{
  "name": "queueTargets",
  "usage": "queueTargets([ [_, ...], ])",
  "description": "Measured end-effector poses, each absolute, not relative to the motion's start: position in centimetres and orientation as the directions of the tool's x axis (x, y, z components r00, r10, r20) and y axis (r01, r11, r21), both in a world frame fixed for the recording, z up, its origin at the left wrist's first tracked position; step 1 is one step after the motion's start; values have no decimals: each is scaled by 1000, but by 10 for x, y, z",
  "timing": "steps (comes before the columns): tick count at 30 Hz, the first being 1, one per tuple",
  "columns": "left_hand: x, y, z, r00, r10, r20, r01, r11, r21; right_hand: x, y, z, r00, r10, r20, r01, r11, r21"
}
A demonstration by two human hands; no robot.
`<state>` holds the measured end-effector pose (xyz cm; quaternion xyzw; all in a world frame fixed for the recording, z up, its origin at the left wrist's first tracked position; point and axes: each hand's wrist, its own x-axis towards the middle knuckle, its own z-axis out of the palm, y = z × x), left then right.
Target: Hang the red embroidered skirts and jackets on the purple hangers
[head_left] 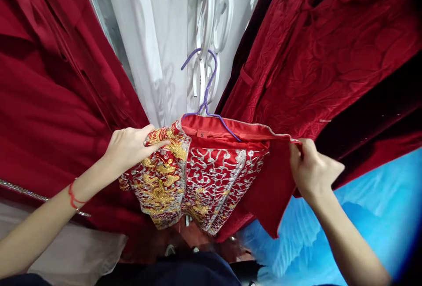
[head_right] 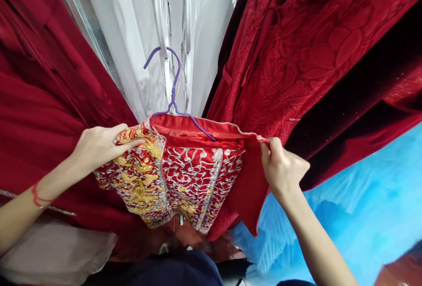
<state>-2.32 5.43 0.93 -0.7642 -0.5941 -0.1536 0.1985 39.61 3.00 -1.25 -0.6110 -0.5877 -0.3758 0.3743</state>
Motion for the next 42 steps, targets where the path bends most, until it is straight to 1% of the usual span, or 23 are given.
queueTargets([
  [4, -11, 49, 8, 187, 872, 452, 974, -104, -202, 398, 15, 30, -33, 360, 932, 978, -181, 104],
  [6, -7, 45, 7, 159, 875, 457, 974, -63, -219, 385, -4, 45, -57, 376, 925, 969, -201, 142],
  [8, -5, 42, 5, 144, 878, 456, 972, -39, -232, 364, -25, 39, -112, 432, 895, 965, -168, 202],
  [9, -5, 40, 4, 144, 880, 452, 971, -37, -237, 350, -34, 29, -160, 487, 859, 963, -112, 243],
  [10, -5, 40, 3, 147, 882, 447, 970, -39, -242, 336, -41, 14, -257, 560, 788, 952, 4, 307],
  [11, -6, 39, 3, 153, 884, 441, 968, -45, -245, 321, -45, -3, -385, 618, 685, 914, 153, 375],
  [12, -6, 39, 3, 158, 886, 437, 968, -51, -247, 306, -46, -22, -472, 658, 586, 873, 255, 417],
  [15, -4, 36, 3, 157, 884, 440, 967, -48, -250, 267, -36, -70, -551, 666, 503, 823, 335, 459],
  [17, -2, 32, 4, 154, 888, 433, 968, -48, -247, 245, -25, -90, -566, 654, 503, 822, 402, 403],
  [19, 1, 26, 4, 163, 895, 414, 970, -67, -236, 226, -11, -101, -552, 654, 517, 833, 458, 311],
  [21, 3, 21, 4, 168, 899, 405, 972, -84, -217, 209, 4, -108, -516, 663, 542, 851, 471, 233],
  [23, 5, 19, 4, 160, 895, 417, 977, -83, -196, 197, 20, -113, -470, 659, 587, 871, 455, 186],
  [26, 1, 22, 6, 145, 886, 440, 984, -81, -161, 190, 34, -119, -416, 602, 682, 876, 468, 122],
  [29, -8, 28, 6, 171, 852, 495, 985, -146, -89, 196, 30, -130, -318, 572, 756, 851, 524, -38],
  [31, -15, 28, -2, 200, 750, 630, 971, -238, -26, 204, 19, -146, -201, 600, 774, 808, 549, -215],
  [32, -17, 27, -11, 198, 666, 719, 958, -287, 2, 208, 13, -158, -140, 614, 777, 769, 561, -305],
  [34, -17, 20, -38, 132, 440, 888, 928, -370, 45, 216, 0, -186, -29, 635, 772, 680, 579, -450],
  [36, -8, 8, -77, -5, 205, 979, 901, -423, 93, 224, -11, -214, 73, 638, 766, 637, 561, -528],
  [37, 0, 2, -99, -76, 116, 990, 889, -442, 120, 228, -15, -226, 105, 642, 759, 646, 536, -543],
  [38, 9, -4, -122, -130, 77, 989, 873, -465, 151, 233, -19, -235, 108, 647, 755, 672, 512, -535],
  [39, 20, -9, -144, -167, 90, 982, 851, -490, 190, 238, -21, -241, 95, 650, 754, 703, 492, -513],
  [40, 31, -14, -163, -201, 156, 967, 831, -495, 253, 245, -23, -243, 71, 649, 757, 733, 481, -481],
  [42, 49, -22, -193, -230, 367, 901, 787, -475, 394, 261, -23, -238, 34, 618, 785, 774, 481, -412],
])
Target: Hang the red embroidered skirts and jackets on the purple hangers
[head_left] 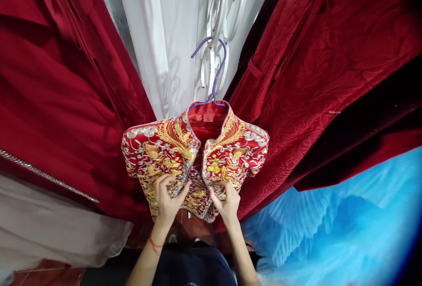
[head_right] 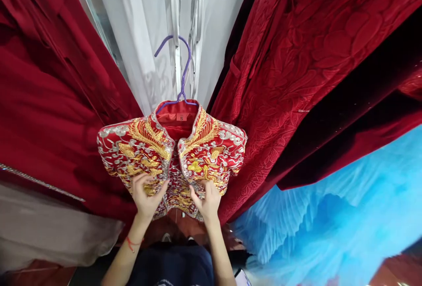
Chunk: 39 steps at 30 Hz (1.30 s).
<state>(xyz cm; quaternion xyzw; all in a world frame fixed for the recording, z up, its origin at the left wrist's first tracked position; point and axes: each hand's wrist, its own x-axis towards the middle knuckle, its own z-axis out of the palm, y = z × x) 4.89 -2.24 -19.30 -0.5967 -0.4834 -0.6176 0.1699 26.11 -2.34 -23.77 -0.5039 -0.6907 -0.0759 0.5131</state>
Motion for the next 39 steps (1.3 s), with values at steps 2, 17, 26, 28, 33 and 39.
queueTargets([
  [2, 54, -28, -208, -212, 514, 831, 747, -463, 477, 283, -21, -225, 85, 553, 829, 806, 451, -383],
  [17, 77, 2, -93, 80, 670, 738, 736, -539, 409, 371, 16, -90, 116, 543, 831, 750, 501, -432],
  [26, 78, 14, -109, 80, 678, 731, 634, -600, 487, 390, 19, -104, 59, 742, 668, 603, 507, -616],
  [28, 74, 17, -110, 65, 678, 732, 530, -645, 551, 390, 17, -109, 22, 777, 629, 609, 489, -625],
  [33, 71, 30, -114, 1, 729, 685, 427, -620, 659, 383, 13, -129, 106, 847, 522, 484, 415, -771],
  [39, 74, 28, -131, -89, 738, 669, 438, -574, 692, 377, -10, -137, 355, 607, 712, 757, 261, -600],
])
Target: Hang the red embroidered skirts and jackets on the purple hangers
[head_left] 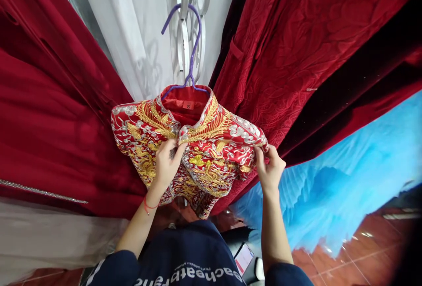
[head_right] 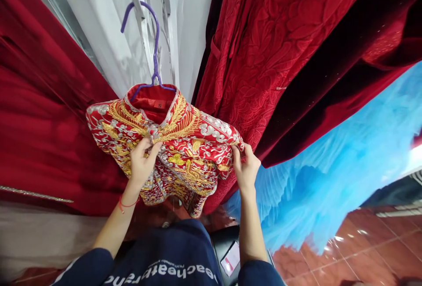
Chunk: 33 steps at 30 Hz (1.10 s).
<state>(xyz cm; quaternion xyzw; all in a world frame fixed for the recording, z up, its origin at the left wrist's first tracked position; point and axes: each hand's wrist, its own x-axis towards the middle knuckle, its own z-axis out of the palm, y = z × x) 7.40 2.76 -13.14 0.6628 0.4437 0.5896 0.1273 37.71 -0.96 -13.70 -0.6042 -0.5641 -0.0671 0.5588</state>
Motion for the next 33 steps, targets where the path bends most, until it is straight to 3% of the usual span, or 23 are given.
queueTargets([
  [2, 81, 17, -149, -122, 724, 679, 451, -569, 687, 378, -17, -138, 407, 471, 783, 809, 212, -548],
  [4, 92, 6, -177, -155, 766, 624, 375, -539, 754, 382, -21, -142, 464, 391, 795, 797, 206, -567],
  [5, 99, 1, -194, -149, 825, 545, 298, -489, 820, 386, -21, -145, 482, 415, 772, 765, 231, -602],
  [7, 115, -8, -229, -67, 953, 295, 140, -284, 949, 395, -18, -153, 456, 579, 675, 645, 307, -699],
  [9, 129, -13, -260, 97, 991, 94, 66, -100, 993, 405, -17, -162, 357, 749, 559, 496, 356, -793],
  [12, 140, -18, -291, 267, 964, 4, 43, -16, 999, 413, -23, -176, 251, 860, 443, 350, 346, -870],
  [15, 134, -18, -304, 339, 940, -28, 23, 21, 1000, 409, -41, -180, 225, 893, 389, 358, 295, -886],
  [18, 122, -9, -308, 379, 924, -49, 8, 50, 999, 402, -61, -170, 345, 815, 466, 560, 219, -799],
  [21, 114, 8, -311, 402, 913, -64, -3, 71, 997, 398, -76, -153, 525, 562, 639, 723, 101, -684],
  [24, 112, 23, -315, 408, 910, -78, -9, 89, 996, 397, -82, -145, 601, 348, 720, 762, 22, -647],
  [26, 111, 30, -318, 396, 914, -89, -14, 103, 995, 397, -79, -150, 606, 359, 709, 761, -2, -649],
  [29, 105, 37, -322, 372, 922, -109, -28, 128, 991, 394, -69, -166, 603, 462, 651, 735, -4, -678],
  [33, 94, 45, -330, 358, 925, -127, -65, 161, 985, 385, -52, -185, 656, 416, 630, 695, -8, -719],
])
